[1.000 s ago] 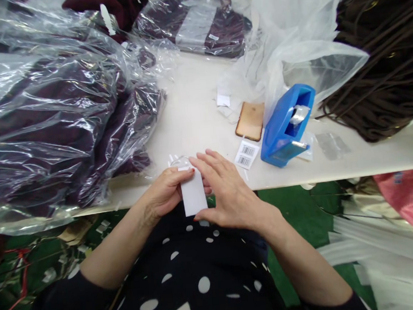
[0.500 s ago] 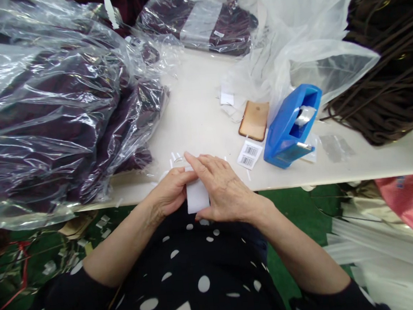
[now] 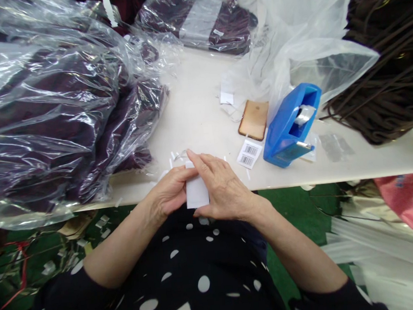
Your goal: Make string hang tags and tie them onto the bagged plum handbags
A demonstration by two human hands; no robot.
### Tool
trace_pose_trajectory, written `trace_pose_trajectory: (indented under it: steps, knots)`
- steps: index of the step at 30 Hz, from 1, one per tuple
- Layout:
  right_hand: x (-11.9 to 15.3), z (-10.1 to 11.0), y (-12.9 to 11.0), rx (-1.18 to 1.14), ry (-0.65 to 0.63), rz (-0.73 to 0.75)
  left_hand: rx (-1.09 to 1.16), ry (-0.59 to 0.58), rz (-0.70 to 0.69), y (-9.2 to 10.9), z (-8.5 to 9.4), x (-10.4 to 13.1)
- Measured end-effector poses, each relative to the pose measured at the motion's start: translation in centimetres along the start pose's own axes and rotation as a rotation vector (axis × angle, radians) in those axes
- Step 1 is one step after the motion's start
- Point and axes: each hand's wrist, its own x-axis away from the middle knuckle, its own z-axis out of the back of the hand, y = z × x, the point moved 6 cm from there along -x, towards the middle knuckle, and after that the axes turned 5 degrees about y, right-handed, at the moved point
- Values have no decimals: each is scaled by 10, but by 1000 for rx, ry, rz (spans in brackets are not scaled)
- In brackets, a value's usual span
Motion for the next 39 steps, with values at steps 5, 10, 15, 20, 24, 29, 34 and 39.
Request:
trace_pose_trajectory:
  steps: [5, 10, 15, 20, 24, 29, 34, 39]
  knots:
    - [-1, -2, 4, -15, 21, -35, -19, 3, -10, -5, -1, 1]
    - [1, -1, 8, -92, 10, -36, -43, 6, -17, -6, 2, 1]
    - [7, 18, 43, -359, 247, -436, -141, 46, -14, -4, 5, 3]
    - [3, -3, 56, -776, 120, -704, -207, -9, -8, -7, 0, 6]
    - [-1, -21, 53, -1046, 62, -826, -253, -55, 2, -9, -1, 9]
    - [-8, -26, 50, -1240, 95, -908, -288, -30, 6, -11, 5, 13]
    - [-20, -26, 46, -1350, 135, -939, -328, -44, 12, -16, 11, 15]
    - [-31, -23, 55, -1434, 248, -929, -350, -49, 57, -21, 15, 18]
